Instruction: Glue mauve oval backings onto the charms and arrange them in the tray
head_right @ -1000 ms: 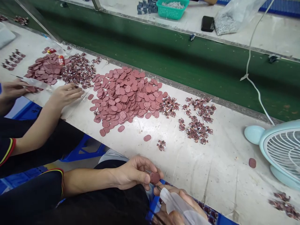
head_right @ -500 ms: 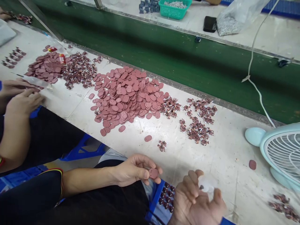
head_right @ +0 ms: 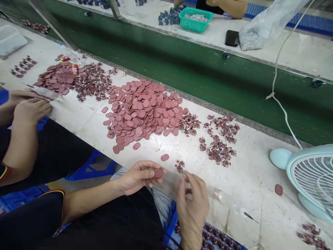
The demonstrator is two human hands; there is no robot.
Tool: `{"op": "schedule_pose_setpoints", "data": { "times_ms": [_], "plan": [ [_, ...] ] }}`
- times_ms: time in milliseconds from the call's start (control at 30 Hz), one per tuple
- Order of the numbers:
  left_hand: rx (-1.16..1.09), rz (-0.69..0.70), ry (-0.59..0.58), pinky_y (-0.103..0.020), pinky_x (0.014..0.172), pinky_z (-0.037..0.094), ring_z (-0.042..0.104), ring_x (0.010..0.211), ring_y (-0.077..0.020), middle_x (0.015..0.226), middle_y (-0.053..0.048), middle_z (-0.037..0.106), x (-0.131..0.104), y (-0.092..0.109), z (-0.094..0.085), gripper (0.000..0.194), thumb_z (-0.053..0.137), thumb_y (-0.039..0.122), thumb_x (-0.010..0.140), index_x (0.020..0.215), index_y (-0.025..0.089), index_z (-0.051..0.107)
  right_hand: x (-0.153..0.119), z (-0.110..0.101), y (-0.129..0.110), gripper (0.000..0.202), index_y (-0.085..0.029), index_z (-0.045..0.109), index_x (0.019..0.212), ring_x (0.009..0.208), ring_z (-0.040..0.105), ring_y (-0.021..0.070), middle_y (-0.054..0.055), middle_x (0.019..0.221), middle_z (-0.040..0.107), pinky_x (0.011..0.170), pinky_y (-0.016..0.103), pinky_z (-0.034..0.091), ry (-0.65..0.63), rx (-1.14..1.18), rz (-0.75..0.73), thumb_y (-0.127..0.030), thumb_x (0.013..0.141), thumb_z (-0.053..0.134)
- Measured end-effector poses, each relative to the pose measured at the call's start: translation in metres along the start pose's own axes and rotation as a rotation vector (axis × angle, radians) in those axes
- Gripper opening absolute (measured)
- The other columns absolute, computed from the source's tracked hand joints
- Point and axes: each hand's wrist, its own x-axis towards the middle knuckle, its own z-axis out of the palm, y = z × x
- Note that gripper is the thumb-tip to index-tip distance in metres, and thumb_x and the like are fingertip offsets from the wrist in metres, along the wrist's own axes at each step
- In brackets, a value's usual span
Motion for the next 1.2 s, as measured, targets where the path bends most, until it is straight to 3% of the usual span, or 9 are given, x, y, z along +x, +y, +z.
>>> {"op": "schedule_pose_setpoints", "data": {
  "times_ms": [100, 200, 433, 600, 733, 833, 933, 1067, 1200],
  "plan": [
    [0.006, 0.012, -0.022, -0.019, 0.064, 0.065, 0.098, 0.094, -0.023, 0.125, -0.012, 0.101, -0.001, 0.0, 0.001, 0.065, 0.131, 0.053, 0.067, 0.113, 0.019, 0.1, 0.01, 0.018, -0.007, 0.051, -0.028, 0.097, 0.137, 0.116, 0.091, 0.0378, 0.017, 0.129, 0.093, 0.102, 0.066, 0.083, -0.222, 0.005, -0.117, -0.064, 0.115, 0.068],
    [0.016, 0.021, -0.029, -0.02, 0.064, 0.064, 0.098, 0.096, -0.0245, 0.127, -0.013, 0.101, -0.002, -0.001, -0.001, 0.063, 0.13, 0.052, 0.07, 0.114, 0.018, 0.099, 0.012, 0.02, -0.002, 0.046, -0.023, 0.096, 0.13, 0.117, 0.091, 0.0388, 0.019, 0.123, 0.093, 0.109, 0.067, 0.081, -0.331, -0.014, -0.126, -0.056, 0.118, 0.066],
    [0.072, -0.004, -0.009, -0.023, 0.069, 0.063, 0.098, 0.101, -0.027, 0.131, -0.016, 0.1, 0.001, -0.005, -0.002, 0.067, 0.129, 0.055, 0.069, 0.114, 0.017, 0.099, -0.01, 0.004, 0.004, 0.045, -0.022, 0.093, 0.114, 0.104, 0.093, 0.0444, 0.018, 0.108, 0.094, 0.099, 0.073, 0.081, -0.35, 0.01, -0.021, -0.06, 0.107, 0.07],
    [0.098, -0.023, -0.039, -0.023, 0.07, 0.063, 0.098, 0.104, -0.0281, 0.13, -0.017, 0.1, 0.001, -0.007, 0.003, 0.066, 0.129, 0.055, 0.068, 0.113, 0.017, 0.1, -0.017, -0.012, 0.008, 0.037, -0.036, 0.097, 0.114, 0.086, 0.09, 0.0329, 0.007, 0.105, 0.094, 0.082, 0.055, 0.081, -0.379, 0.083, 0.083, -0.066, 0.109, 0.076],
    [0.117, -0.026, -0.07, -0.024, 0.07, 0.064, 0.097, 0.102, -0.0278, 0.13, -0.018, 0.1, 0.002, -0.012, 0.004, 0.063, 0.128, 0.055, 0.071, 0.113, 0.016, 0.1, -0.026, -0.026, 0.009, 0.03, -0.041, 0.098, 0.106, 0.102, 0.095, 0.0324, 0.007, 0.121, 0.094, 0.084, 0.048, 0.083, -0.258, 0.182, 0.168, -0.068, 0.106, 0.085],
    [0.15, -0.016, -0.106, -0.027, 0.073, 0.067, 0.097, 0.105, -0.029, 0.131, -0.019, 0.1, 0.004, -0.018, 0.005, 0.063, 0.127, 0.056, 0.073, 0.113, 0.017, 0.1, -0.036, -0.033, -0.007, 0.029, -0.042, 0.099, 0.103, 0.104, 0.097, 0.0316, 0.005, 0.115, 0.098, 0.089, 0.042, 0.084, -0.167, 0.411, 0.364, -0.067, 0.09, 0.102],
    [0.176, -0.017, -0.135, -0.028, 0.073, 0.068, 0.095, 0.099, -0.0273, 0.123, -0.017, 0.1, 0.006, -0.023, 0.007, 0.066, 0.128, 0.059, 0.069, 0.112, 0.018, 0.099, -0.042, -0.036, -0.038, 0.037, -0.042, 0.099, 0.102, 0.092, 0.096, 0.0302, 0.002, 0.1, 0.099, 0.091, 0.042, 0.085, -0.192, 0.587, 0.58, -0.068, 0.078, 0.111],
    [0.205, -0.037, -0.153, -0.028, 0.074, 0.068, 0.088, 0.084, -0.0207, 0.104, -0.012, 0.098, 0.006, -0.026, 0.01, 0.064, 0.128, 0.059, 0.068, 0.102, 0.016, 0.095, -0.041, -0.035, -0.069, 0.036, -0.044, 0.1, 0.099, 0.094, 0.096, 0.0253, 0.0, 0.099, 0.101, 0.101, 0.037, 0.083, -0.221, 0.63, 0.605, -0.073, 0.079, 0.11],
    [0.204, -0.046, -0.163, -0.028, 0.074, 0.067, 0.085, 0.079, -0.0186, 0.099, -0.011, 0.097, 0.007, -0.028, 0.012, 0.066, 0.129, 0.062, 0.064, 0.092, 0.015, 0.092, -0.037, -0.034, -0.068, 0.036, -0.044, 0.101, 0.098, 0.09, 0.096, 0.0245, 0.0, 0.097, 0.101, 0.095, 0.034, 0.083, -0.212, 0.617, 0.607, -0.073, 0.078, 0.11]
  ]
}}
